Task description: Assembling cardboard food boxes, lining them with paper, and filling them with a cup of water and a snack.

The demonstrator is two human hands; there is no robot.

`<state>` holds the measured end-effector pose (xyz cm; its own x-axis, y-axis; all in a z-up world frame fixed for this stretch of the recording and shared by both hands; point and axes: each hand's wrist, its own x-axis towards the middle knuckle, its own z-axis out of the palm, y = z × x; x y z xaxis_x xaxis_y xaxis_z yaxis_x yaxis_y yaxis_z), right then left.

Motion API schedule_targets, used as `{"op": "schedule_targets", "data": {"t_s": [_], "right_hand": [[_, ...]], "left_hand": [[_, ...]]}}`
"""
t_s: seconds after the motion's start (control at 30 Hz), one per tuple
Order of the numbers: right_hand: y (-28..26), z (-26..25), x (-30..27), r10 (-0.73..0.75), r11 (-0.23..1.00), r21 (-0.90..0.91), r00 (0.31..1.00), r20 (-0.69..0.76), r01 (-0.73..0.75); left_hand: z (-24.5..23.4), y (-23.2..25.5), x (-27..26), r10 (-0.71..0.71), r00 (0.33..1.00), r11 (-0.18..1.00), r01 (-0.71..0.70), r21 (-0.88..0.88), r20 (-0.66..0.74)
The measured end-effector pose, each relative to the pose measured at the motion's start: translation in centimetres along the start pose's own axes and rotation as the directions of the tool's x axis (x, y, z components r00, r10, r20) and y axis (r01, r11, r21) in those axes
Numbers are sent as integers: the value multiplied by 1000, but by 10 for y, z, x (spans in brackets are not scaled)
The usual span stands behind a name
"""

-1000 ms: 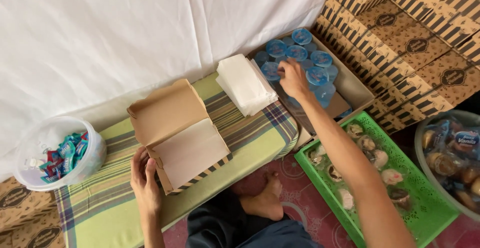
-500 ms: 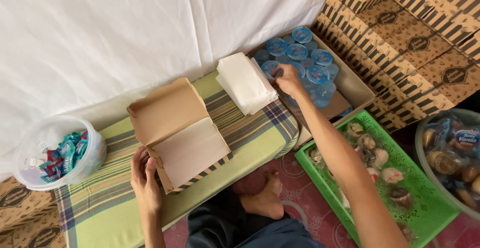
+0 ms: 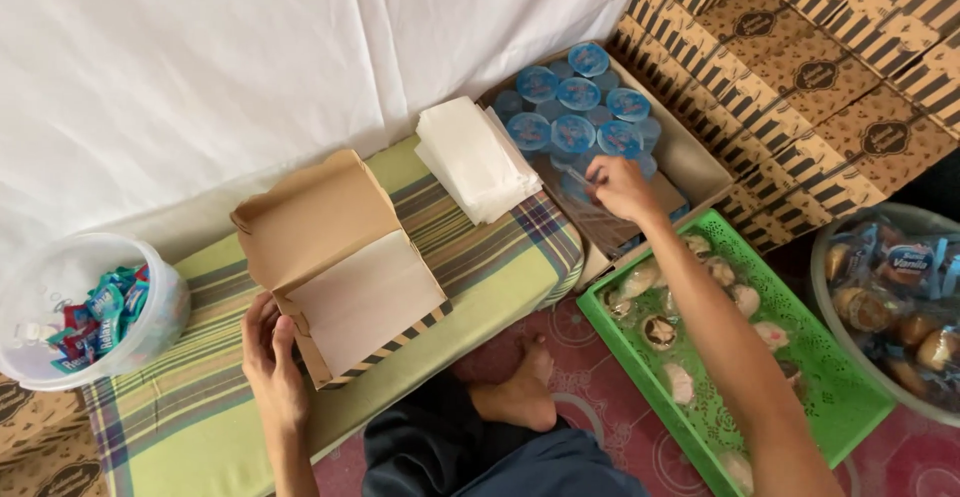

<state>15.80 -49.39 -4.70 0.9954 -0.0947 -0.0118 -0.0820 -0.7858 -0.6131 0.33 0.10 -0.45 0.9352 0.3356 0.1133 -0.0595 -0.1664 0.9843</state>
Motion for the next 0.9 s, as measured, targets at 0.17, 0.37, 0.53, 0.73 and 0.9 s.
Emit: {"op": "schedule_targets", "data": {"t_s": [0.17, 0.37, 0.53, 0.73, 0.9], "right_hand": [[-24, 1, -20, 87, 976, -199, 996, -4, -86], [-8, -6, 3, 106, 967, -174, 915, -389, -186], [19, -23, 8, 298, 942, -102, 936, -188, -320], [22, -24, -12, 122, 988, -57, 947, -297, -145], [15, -31, -22, 167, 971, -103, 921, -351, -215]], "left_hand": [[0, 1, -1, 15, 1000, 1000, -15, -5, 2], [0, 1, 0, 5, 1000, 1000, -5, 18, -6], [-2, 3, 0, -11, 1000, 1000, 11, -8, 3], [-3, 1, -2, 13, 1000, 999, -13, -29, 3], [-4, 8, -1, 2, 1000, 999, -1, -50, 15]]}}
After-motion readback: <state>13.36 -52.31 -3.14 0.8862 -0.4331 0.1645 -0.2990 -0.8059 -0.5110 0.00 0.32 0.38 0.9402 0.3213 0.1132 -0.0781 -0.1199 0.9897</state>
